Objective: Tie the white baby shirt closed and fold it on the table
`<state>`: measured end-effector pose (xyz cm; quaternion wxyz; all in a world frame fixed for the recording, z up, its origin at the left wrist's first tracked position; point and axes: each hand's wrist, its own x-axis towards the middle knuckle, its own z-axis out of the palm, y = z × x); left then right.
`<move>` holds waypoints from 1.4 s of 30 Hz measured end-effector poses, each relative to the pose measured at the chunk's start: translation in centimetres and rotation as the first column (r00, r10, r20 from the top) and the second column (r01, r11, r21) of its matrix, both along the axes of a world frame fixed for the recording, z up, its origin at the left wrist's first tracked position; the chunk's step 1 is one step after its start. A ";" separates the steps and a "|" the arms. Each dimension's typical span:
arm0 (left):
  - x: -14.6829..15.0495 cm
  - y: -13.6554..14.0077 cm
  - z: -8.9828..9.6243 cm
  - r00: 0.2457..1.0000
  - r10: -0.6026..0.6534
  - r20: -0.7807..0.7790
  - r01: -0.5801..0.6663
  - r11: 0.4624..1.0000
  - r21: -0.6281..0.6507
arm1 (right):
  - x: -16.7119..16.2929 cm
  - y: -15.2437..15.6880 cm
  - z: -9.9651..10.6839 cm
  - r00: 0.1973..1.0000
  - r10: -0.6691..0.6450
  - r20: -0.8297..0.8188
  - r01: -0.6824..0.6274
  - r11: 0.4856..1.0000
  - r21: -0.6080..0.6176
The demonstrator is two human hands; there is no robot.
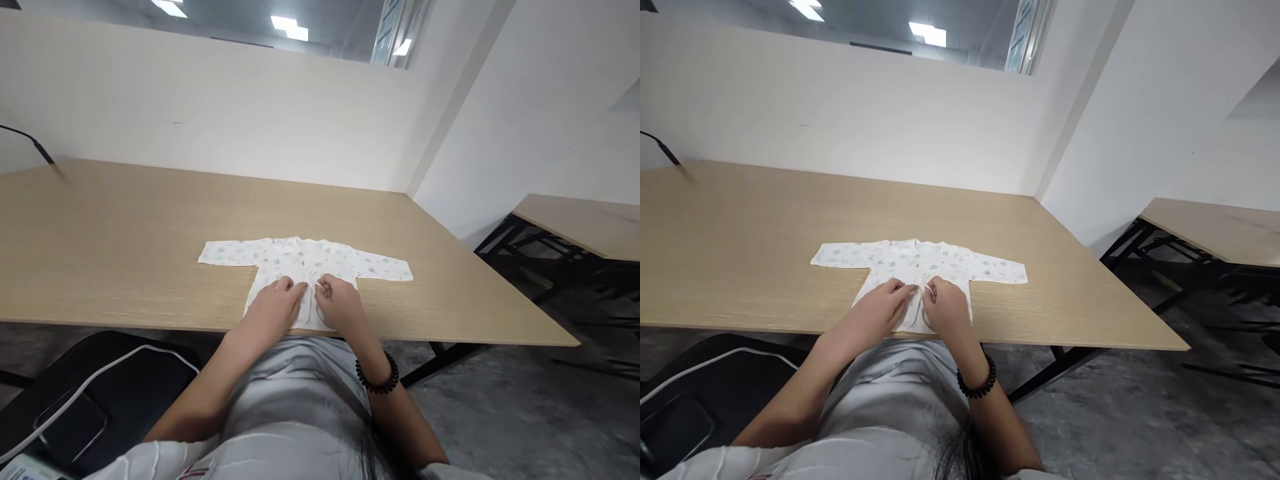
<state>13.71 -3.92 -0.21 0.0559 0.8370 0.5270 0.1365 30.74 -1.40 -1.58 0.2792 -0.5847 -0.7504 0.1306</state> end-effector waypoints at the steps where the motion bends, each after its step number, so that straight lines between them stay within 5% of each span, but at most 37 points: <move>1: 0.3 0.2 0.2 0.999 0.039 -0.025 -0.038 0.999 0.004 | 0.0 -0.2 -0.1 0.999 -0.012 -0.050 0.012 1.000 0.012; 7: 1.8 1.7 0.5 0.994 0.096 -0.043 -0.094 0.994 0.047 | -0.1 -0.7 -0.7 0.978 -0.049 -0.205 0.063 0.996 0.062; 14: 1.1 2.1 -0.5 0.965 0.047 0.259 -0.040 0.999 -0.031 | -0.2 -0.5 -0.9 0.981 -0.052 -0.188 0.065 0.996 0.064; 20: 0.8 2.3 -1.3 0.909 0.081 0.409 -0.056 0.996 -0.074 | 0.6 -0.4 -0.4 0.953 0.015 -0.303 -0.040 0.996 -0.075; 24: 0.9 2.3 -1.3 0.906 0.079 0.417 -0.048 0.995 -0.086 | 1.4 0.2 -0.2 0.916 0.120 -0.383 -0.198 0.965 -0.172; 33: 0.8 2.4 -1.4 0.913 0.088 0.398 -0.065 0.995 -0.073 | -0.5 -0.3 -0.1 0.964 -0.028 -0.264 -0.004 0.993 -0.118; 37: 1.0 2.4 -1.4 0.916 0.087 0.391 -0.075 0.996 -0.047 | -0.2 -0.1 -0.3 0.963 0.060 -0.263 -0.091 0.990 -0.107; 42: 1.4 2.2 -1.4 0.924 0.082 0.373 -0.091 0.996 0.006 | 0.6 0.7 -0.8 0.892 0.029 -0.451 -0.156 0.956 -0.248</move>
